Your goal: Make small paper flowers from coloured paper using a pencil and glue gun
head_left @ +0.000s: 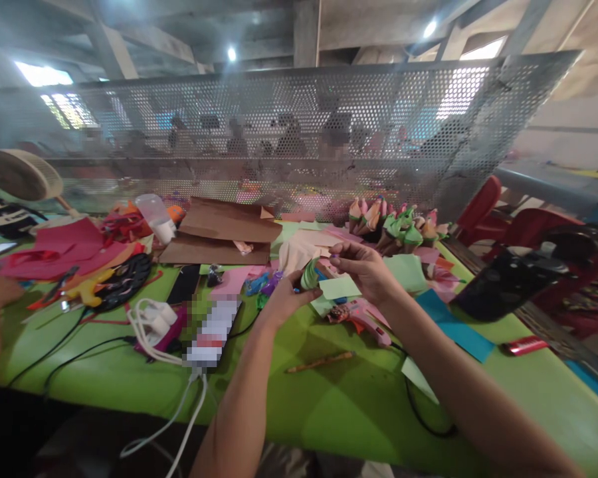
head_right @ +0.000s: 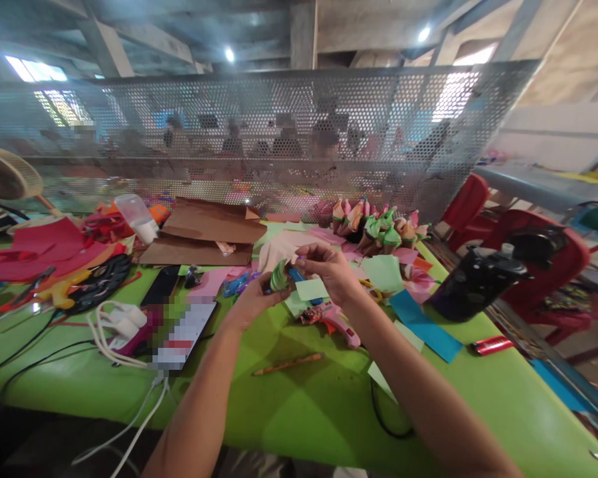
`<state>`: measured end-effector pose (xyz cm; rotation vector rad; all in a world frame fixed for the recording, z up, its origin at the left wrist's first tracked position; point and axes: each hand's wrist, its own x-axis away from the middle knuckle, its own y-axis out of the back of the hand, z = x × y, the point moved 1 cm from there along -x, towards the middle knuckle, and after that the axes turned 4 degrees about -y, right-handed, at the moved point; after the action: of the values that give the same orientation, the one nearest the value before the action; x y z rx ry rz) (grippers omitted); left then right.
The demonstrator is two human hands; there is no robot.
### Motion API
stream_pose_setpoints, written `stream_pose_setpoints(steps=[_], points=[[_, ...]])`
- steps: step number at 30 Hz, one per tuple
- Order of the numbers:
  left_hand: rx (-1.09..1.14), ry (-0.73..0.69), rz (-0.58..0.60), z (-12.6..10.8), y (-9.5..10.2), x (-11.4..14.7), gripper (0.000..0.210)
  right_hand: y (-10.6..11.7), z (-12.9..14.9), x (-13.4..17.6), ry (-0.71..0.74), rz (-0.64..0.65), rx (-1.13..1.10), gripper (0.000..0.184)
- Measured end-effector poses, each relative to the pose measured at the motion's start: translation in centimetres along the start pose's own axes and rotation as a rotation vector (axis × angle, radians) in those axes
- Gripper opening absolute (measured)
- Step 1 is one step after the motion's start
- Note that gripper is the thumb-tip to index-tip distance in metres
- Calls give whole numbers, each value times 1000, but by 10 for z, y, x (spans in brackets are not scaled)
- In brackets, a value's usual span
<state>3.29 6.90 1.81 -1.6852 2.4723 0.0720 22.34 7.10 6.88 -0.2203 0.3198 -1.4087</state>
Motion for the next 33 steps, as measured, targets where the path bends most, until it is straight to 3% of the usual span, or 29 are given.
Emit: stream_pose_setpoints(steps=[8, 25, 33], points=[[11, -11, -1, -1, -1, 0, 69, -3, 0, 0, 80, -45, 49, 53], [25, -23, 22, -3, -3, 0, 72, -3, -1, 0, 2, -39, -2, 42], [31, -20, 18, -3, -4, 0, 72, 0, 1, -1, 37, 1, 52, 38]])
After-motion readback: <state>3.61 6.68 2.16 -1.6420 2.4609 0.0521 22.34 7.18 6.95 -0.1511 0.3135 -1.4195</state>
